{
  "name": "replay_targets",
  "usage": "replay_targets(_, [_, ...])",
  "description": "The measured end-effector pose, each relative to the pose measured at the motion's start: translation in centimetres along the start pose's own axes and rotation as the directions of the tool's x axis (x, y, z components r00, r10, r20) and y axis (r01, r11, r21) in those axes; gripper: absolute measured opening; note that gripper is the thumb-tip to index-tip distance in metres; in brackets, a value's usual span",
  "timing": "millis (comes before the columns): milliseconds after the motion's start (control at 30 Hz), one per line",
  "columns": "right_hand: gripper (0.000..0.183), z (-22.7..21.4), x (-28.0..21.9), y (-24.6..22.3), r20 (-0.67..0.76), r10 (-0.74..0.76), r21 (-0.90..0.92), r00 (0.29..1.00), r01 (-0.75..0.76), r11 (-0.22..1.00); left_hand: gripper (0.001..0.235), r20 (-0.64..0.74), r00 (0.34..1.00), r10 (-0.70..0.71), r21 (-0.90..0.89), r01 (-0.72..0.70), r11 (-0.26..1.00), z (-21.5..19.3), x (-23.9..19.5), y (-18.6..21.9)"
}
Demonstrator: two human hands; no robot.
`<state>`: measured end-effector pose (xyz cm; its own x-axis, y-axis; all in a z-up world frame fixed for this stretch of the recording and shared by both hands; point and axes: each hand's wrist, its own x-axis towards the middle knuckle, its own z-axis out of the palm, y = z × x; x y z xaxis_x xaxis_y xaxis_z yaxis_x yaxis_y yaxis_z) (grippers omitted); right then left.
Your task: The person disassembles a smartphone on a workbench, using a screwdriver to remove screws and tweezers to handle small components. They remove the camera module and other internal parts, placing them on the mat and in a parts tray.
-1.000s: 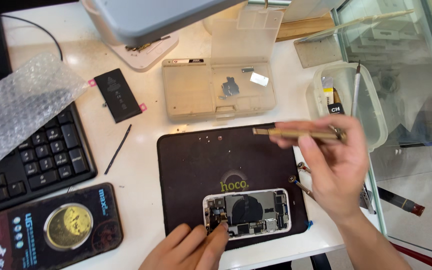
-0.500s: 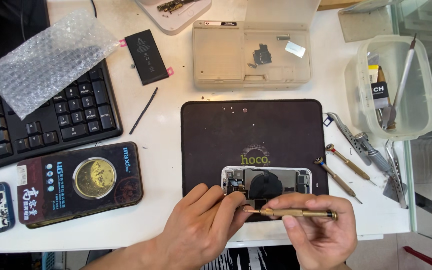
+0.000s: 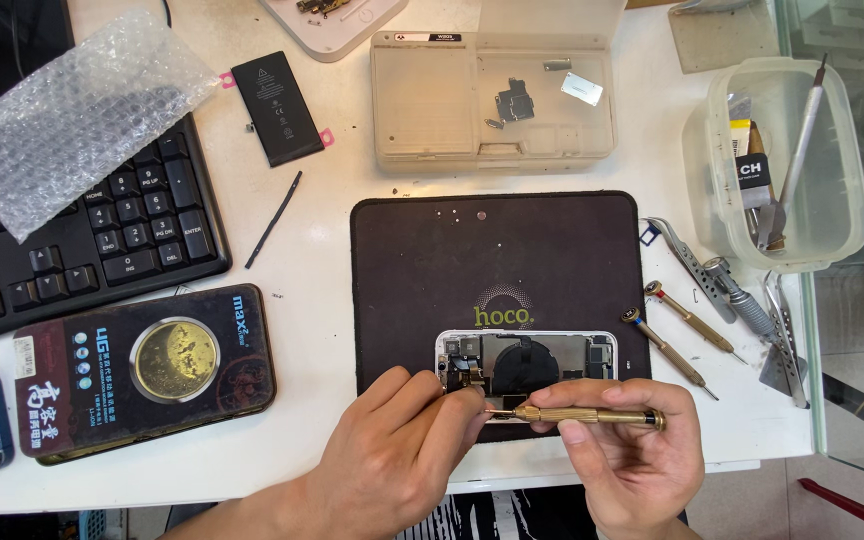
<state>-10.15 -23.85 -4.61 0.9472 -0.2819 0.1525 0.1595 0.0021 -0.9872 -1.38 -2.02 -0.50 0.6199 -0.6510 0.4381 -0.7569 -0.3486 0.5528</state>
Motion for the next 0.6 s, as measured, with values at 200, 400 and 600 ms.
replay_targets(200, [0.039, -0.1, 0.04, -0.08, -0.002, 0.005, 0.041, 1.0, -0.005, 0.999, 0.017, 0.003, 1.0, 0.004, -0.005, -0.004, 1.0, 0.04, -0.07, -0.04])
replay_targets(400, [0.041, -0.19, 0.15, -0.07, 0.038, 0.0, 0.05, 0.999, -0.002, 0.999, 0.018, -0.009, 1.0, 0.019, 0.008, -0.019, 1.0, -0.03, 0.02, -0.07])
replay_targets(600, [0.04, -0.08, 0.27, -0.07, 0.041, -0.002, 0.05, 0.999, 0.0, 0.999, 0.019, -0.011, 1.0, 0.016, 0.0, -0.016, 1.0, 0.02, -0.07, -0.11])
